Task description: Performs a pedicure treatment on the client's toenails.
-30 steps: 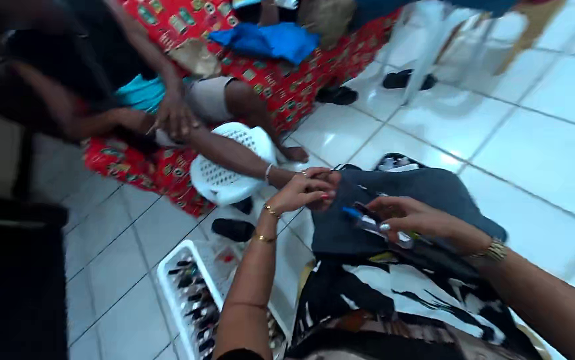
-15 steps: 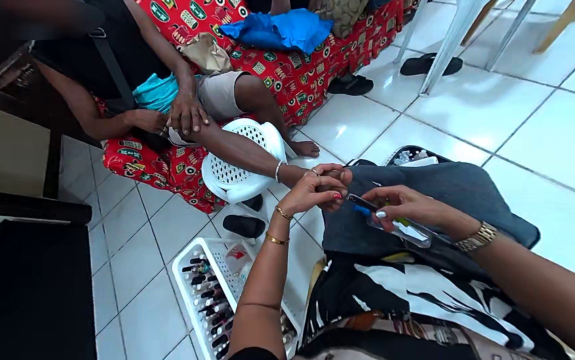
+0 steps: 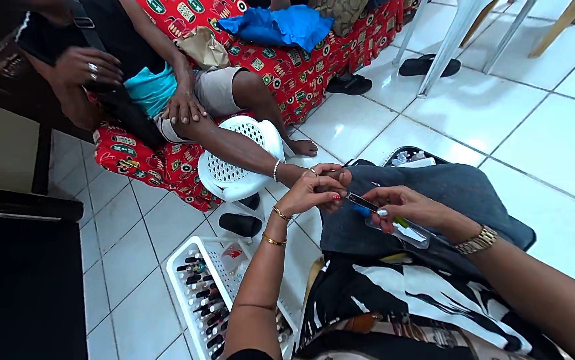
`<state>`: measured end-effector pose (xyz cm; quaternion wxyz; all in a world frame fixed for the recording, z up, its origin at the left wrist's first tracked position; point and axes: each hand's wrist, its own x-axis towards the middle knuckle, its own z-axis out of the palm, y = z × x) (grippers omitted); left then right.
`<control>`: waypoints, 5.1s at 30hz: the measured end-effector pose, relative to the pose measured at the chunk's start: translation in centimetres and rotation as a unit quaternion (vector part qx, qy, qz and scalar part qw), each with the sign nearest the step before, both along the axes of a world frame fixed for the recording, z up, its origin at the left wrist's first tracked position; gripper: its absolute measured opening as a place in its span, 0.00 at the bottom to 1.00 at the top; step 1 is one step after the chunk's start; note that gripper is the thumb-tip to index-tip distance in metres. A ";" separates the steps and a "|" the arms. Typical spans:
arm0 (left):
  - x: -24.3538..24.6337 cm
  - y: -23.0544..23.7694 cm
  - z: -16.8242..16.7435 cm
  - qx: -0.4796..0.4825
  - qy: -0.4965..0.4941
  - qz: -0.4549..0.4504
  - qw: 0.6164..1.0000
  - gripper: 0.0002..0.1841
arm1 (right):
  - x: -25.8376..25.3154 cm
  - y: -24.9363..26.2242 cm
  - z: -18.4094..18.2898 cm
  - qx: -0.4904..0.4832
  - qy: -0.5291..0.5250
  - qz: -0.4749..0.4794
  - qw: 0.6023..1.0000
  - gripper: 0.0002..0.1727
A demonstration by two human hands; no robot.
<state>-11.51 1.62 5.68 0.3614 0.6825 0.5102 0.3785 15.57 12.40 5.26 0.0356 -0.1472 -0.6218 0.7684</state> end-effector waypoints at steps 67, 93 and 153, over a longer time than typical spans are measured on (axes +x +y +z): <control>0.9 -0.2 0.5 -0.019 0.015 0.020 0.999 0.05 | 0.0 1.2 -0.1 0.096 -0.028 0.048 0.994 0.17; 0.8 -0.2 0.2 -0.021 0.018 0.018 0.999 0.05 | 0.3 0.6 -0.7 0.099 -0.006 0.032 0.995 0.18; 5.0 -9.6 -7.6 -0.208 -0.229 0.314 0.898 0.25 | 11.4 3.9 -0.7 0.464 -0.333 -0.239 0.785 0.23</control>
